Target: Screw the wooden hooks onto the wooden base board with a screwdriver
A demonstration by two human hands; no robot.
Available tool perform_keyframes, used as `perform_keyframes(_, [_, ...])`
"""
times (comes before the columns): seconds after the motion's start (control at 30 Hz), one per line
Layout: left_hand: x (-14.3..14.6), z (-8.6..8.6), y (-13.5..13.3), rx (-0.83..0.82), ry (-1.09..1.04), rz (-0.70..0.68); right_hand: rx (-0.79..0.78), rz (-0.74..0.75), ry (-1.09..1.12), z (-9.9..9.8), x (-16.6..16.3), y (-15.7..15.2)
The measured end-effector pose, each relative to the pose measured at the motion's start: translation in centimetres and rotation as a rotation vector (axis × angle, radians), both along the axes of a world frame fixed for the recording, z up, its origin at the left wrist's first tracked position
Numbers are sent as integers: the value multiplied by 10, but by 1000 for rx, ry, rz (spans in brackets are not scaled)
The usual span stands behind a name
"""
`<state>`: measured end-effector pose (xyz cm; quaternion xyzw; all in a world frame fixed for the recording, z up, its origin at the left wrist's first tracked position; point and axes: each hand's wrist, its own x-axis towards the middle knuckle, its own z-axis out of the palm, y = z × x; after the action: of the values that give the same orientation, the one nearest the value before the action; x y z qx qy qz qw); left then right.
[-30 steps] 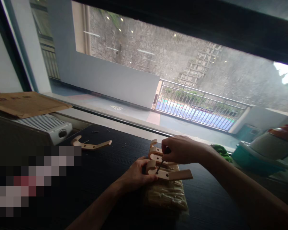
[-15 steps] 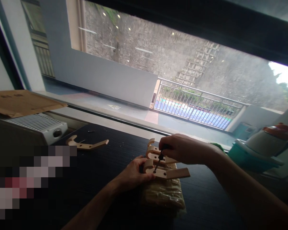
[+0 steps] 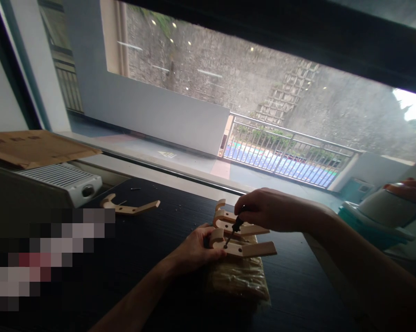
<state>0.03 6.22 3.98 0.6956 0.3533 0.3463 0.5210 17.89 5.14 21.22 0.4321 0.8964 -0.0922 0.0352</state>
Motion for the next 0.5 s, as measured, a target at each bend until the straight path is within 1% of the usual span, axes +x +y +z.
perform_keyframes(0.1, [0,0,0,3,8,8,-17,21,12,-2,1,2])
perform_keyframes(0.33, [0,-2,1,5,-2,1,27,-5,8,-10,2,8])
perform_keyframes(0.43, [0,-1,0,-17,-7,7,39,-13,6,-9,0,9])
perform_keyframes(0.5, [0,1,-1,-15,-2,7,21,-32,-2,-6,-1,8])
